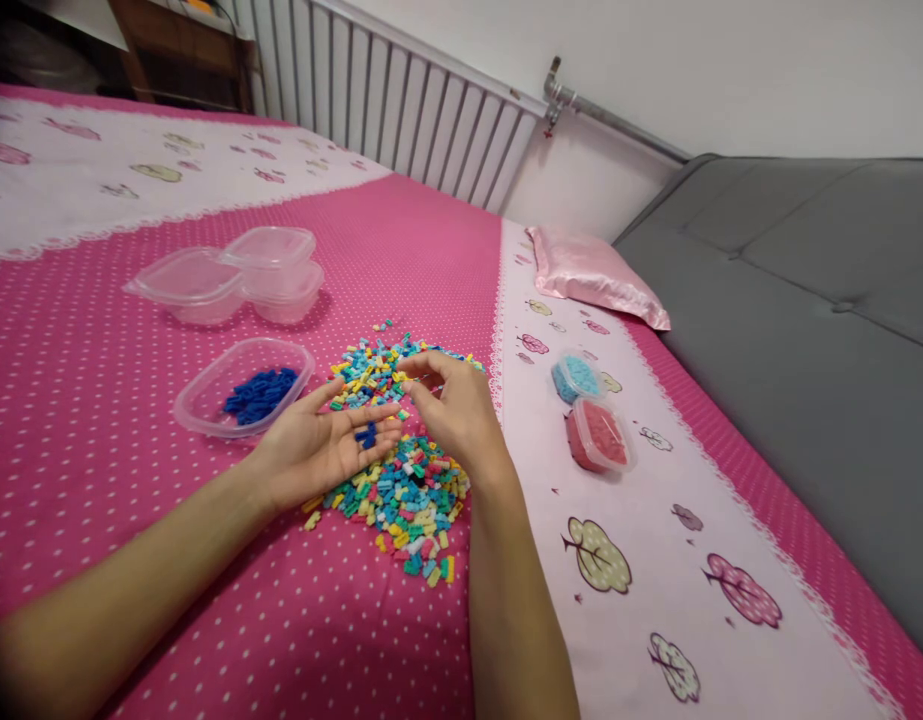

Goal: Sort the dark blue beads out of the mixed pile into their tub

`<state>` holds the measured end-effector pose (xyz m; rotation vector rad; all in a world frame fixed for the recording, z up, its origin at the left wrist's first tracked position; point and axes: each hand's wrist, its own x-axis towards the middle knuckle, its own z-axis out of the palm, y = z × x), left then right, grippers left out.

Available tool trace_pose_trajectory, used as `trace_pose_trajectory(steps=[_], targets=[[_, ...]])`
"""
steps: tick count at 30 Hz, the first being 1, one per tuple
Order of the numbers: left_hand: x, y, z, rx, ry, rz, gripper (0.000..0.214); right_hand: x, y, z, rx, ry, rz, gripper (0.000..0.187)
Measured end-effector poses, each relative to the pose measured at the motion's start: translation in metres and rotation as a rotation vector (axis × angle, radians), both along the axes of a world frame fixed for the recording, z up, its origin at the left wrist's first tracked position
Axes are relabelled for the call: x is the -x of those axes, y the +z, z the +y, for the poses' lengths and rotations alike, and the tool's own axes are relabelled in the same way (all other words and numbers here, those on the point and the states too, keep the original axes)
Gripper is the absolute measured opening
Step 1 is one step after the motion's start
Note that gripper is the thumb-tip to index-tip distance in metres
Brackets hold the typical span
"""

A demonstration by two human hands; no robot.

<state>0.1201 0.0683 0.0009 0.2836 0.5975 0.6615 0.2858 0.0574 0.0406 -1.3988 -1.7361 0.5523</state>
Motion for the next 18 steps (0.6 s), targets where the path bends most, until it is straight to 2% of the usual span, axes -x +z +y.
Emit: trace_pose_trajectory(steps=[3,8,12,18], targets=[[-0.001,0.0,-0.001,-0.023,-0.107,0.056,0.045,0.003,-0.011,0.007,-0.002,-0.018,-0.078,0.02],[-0.003,-0.001,-0.002,-0.03,-0.109,0.116,0.019,0.011,-0.035,0.021,0.042,0.032,-0.264,0.03],[-0.003,0.0,-0.002,-0.011,-0.142,0.13,0.022,0.014,-0.051,0.028,0.092,0.063,-0.382,0.032],[0.0,-0.005,0.0,0.004,-0.161,0.139,0.033,0.013,-0.056,0.03,0.14,0.104,-0.381,0.024]])
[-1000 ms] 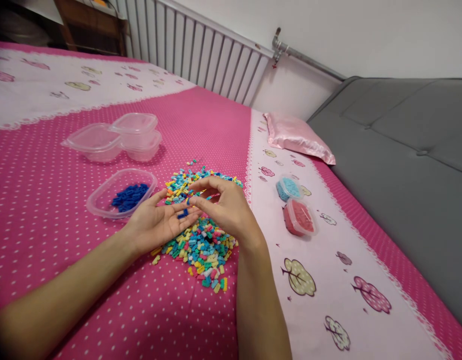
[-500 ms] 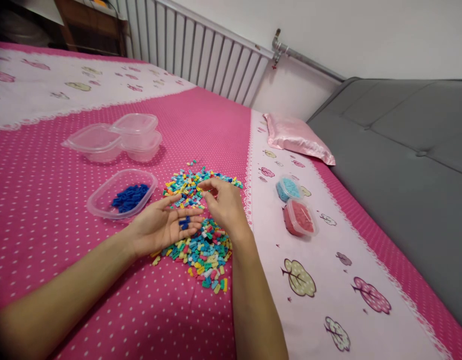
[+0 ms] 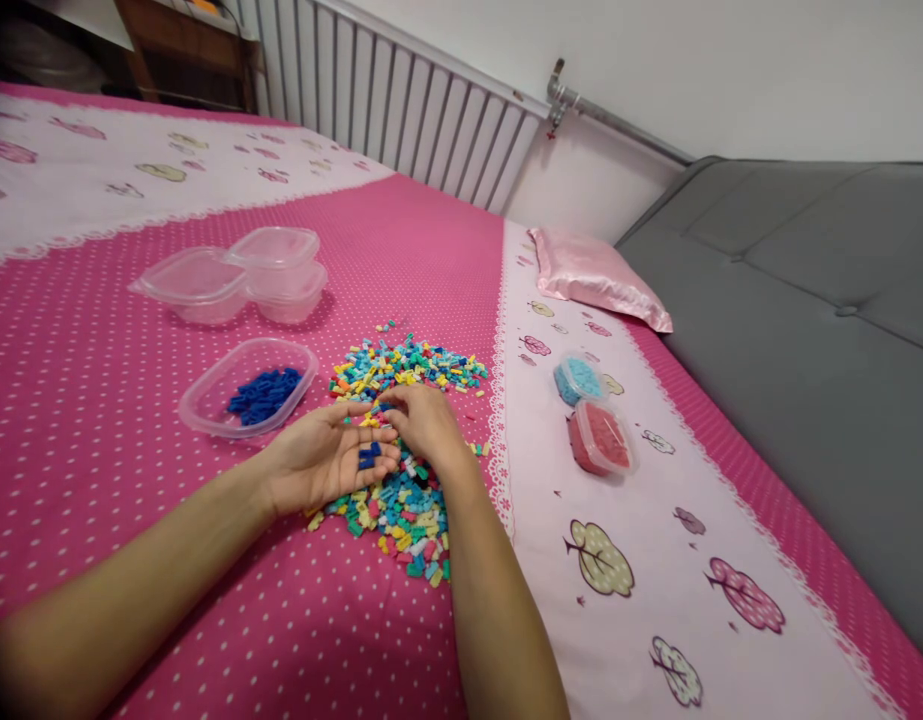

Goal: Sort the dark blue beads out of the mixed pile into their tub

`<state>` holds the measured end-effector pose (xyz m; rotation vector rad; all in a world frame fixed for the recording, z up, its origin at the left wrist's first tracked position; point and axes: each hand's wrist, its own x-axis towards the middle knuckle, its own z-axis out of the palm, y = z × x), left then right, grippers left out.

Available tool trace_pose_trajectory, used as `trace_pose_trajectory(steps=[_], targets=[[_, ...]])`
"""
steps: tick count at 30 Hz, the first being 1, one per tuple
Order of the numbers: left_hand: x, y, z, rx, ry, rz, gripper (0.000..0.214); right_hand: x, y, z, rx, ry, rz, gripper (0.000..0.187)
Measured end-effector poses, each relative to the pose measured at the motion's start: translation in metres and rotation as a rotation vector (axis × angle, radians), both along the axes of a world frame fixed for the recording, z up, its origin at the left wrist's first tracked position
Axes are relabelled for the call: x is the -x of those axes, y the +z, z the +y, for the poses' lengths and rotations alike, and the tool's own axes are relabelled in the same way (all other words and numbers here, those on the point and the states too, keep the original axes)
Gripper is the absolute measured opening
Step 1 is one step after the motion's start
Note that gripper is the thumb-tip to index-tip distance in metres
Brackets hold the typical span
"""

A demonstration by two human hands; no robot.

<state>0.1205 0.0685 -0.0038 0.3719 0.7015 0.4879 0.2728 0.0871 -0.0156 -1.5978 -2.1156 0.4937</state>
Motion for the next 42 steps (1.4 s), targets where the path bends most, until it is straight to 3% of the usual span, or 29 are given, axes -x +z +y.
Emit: trace_pose_trajectory(steps=[9,14,28,35,42], targets=[[0.0,0.001,0.001,0.026,0.039,-0.034,0.032,0.006,0.003,-0.003,0.037,-0.101,-0.059,0.018],[0.001,0.002,-0.001,0.03,0.016,-0.027,0.032,0.006,0.004,-0.004,0.067,-0.072,-0.075,0.024],[0.001,0.001,0.001,0.052,0.018,-0.058,0.036,-0.001,0.006,-0.006,0.066,-0.082,-0.081,0.018],[0.001,0.002,0.0,0.075,0.028,-0.048,0.038,-0.016,0.013,-0.007,0.012,-0.122,-0.114,0.016],[0.002,0.004,-0.002,0.087,0.062,-0.032,0.039,-0.025,0.028,-0.012,-0.087,-0.167,0.007,0.013]])
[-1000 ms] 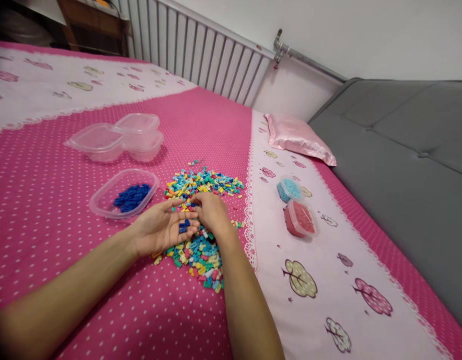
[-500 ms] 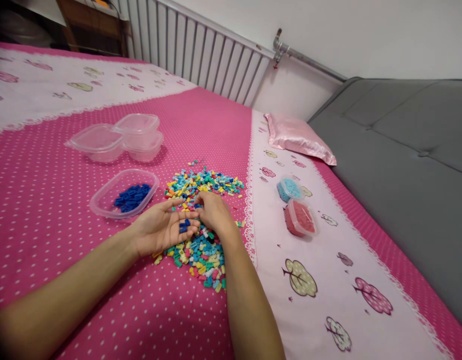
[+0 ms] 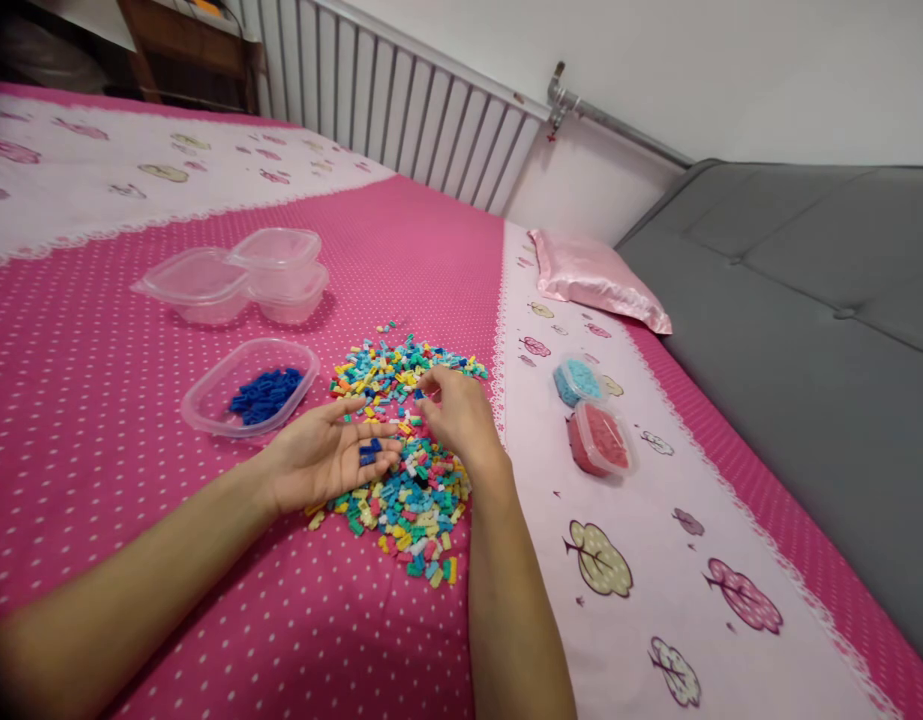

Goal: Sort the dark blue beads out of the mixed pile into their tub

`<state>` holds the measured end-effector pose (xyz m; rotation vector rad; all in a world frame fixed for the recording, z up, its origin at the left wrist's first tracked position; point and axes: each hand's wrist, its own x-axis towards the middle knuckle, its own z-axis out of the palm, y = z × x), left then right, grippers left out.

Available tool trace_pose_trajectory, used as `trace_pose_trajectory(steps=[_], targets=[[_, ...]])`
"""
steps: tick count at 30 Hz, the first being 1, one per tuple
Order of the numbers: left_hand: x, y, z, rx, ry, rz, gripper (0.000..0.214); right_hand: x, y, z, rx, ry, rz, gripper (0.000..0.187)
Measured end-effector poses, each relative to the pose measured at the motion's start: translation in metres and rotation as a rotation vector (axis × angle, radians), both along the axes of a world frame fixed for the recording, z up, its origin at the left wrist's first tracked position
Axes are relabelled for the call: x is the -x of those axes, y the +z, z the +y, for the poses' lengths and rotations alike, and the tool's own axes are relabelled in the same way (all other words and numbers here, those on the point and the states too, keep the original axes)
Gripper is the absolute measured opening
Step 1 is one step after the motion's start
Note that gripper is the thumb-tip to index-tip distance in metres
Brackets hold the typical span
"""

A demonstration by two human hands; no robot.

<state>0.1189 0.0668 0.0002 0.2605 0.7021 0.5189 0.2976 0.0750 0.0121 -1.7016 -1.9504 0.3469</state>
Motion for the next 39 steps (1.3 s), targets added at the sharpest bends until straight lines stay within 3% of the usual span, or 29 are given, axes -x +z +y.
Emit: trace_pose_trajectory(steps=[10,17,28,32,39], targets=[[-0.001,-0.002,0.001,-0.022,0.003,-0.004,0.046,0.012,0.035,-0.022,-0.178,0.141,0.27,0.013],[-0.001,-0.004,0.002,-0.009,0.004,-0.033,0.044,0.019,0.051,-0.038,-0.201,0.182,0.383,0.016],[-0.001,-0.009,0.002,-0.052,0.053,-0.105,0.028,0.028,0.052,-0.041,-0.168,0.271,0.361,0.016],[-0.001,-0.007,0.001,-0.034,0.086,-0.029,0.023,0.028,0.051,-0.041,-0.163,0.279,0.348,0.016],[-0.001,-0.002,0.001,-0.048,0.029,0.016,0.031,0.027,0.049,-0.038,-0.193,0.215,0.333,0.014]])
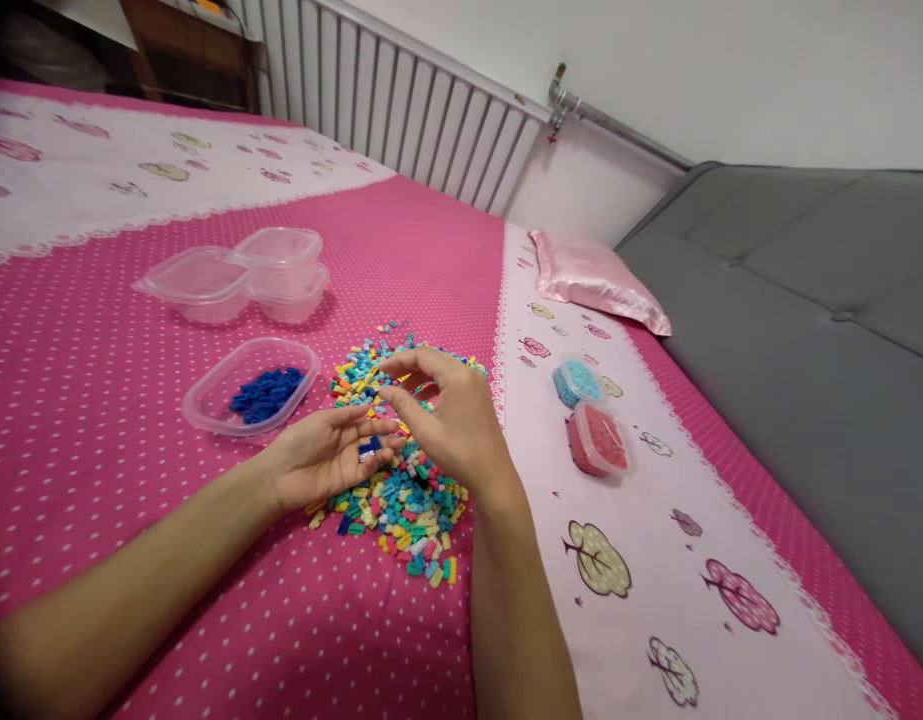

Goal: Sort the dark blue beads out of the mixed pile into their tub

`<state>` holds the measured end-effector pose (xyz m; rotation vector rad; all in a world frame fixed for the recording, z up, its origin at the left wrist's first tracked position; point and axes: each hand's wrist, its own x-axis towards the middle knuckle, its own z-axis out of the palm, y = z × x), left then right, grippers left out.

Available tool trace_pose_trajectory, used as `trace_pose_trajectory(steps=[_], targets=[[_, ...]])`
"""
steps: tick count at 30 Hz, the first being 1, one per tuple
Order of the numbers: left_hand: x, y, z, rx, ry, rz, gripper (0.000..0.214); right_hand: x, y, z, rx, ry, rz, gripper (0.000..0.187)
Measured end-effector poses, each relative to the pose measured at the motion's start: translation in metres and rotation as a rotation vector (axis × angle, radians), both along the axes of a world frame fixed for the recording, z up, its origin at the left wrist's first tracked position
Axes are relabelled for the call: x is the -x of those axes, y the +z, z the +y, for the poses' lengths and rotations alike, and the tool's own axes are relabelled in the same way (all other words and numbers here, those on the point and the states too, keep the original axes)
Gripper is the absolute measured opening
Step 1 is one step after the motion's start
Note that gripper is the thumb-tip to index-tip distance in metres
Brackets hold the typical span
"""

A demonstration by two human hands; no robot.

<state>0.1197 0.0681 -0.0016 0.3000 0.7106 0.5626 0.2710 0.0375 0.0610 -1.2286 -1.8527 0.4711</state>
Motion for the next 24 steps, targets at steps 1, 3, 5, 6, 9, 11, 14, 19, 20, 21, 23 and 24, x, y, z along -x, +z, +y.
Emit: trace_pose_trajectory(steps=[1,3,5,6,9,11,14,19,20,21,23,24], targets=[[0.0,0.0,0.0,-0.006,-0.002,0.0,0.031,0.0,0.0,0.0,0.003,-0.009,-0.005,0.014],[0.0,-0.001,-0.001,-0.024,-0.001,-0.021,0.03,0.0,-0.001,0.0,0.018,-0.013,-0.016,0.014],[-0.001,-0.002,-0.001,-0.05,0.018,-0.059,0.027,0.0,0.0,-0.001,0.051,0.022,-0.039,0.012],[-0.001,-0.002,-0.002,-0.065,0.035,-0.077,0.025,0.0,0.001,-0.002,0.075,0.054,-0.058,0.011],[-0.002,0.002,-0.003,-0.094,0.088,-0.123,0.024,0.002,0.005,-0.009,0.151,0.166,-0.159,0.007],[-0.001,0.007,-0.005,-0.09,0.084,-0.131,0.028,0.006,0.007,-0.016,0.214,0.243,-0.269,0.008],[0.001,0.013,-0.008,-0.099,0.034,-0.109,0.034,0.017,0.005,-0.03,0.347,0.307,-0.52,0.011],[0.006,0.015,-0.013,-0.153,0.176,-0.15,0.035,0.044,-0.014,-0.058,0.458,-0.003,-0.868,0.014],[0.008,0.016,-0.015,-0.153,0.204,-0.156,0.035,0.049,-0.019,-0.063,0.457,-0.068,-0.899,0.016],[0.01,0.017,-0.016,-0.15,0.225,-0.159,0.035,0.054,-0.023,-0.067,0.452,-0.129,-0.91,0.018],[0.017,0.021,-0.022,-0.143,0.25,-0.165,0.034,0.061,-0.032,-0.075,0.424,-0.221,-0.904,0.017],[0.02,0.022,-0.027,-0.138,0.252,-0.164,0.034,0.064,-0.036,-0.078,0.41,-0.256,-0.895,0.017]])
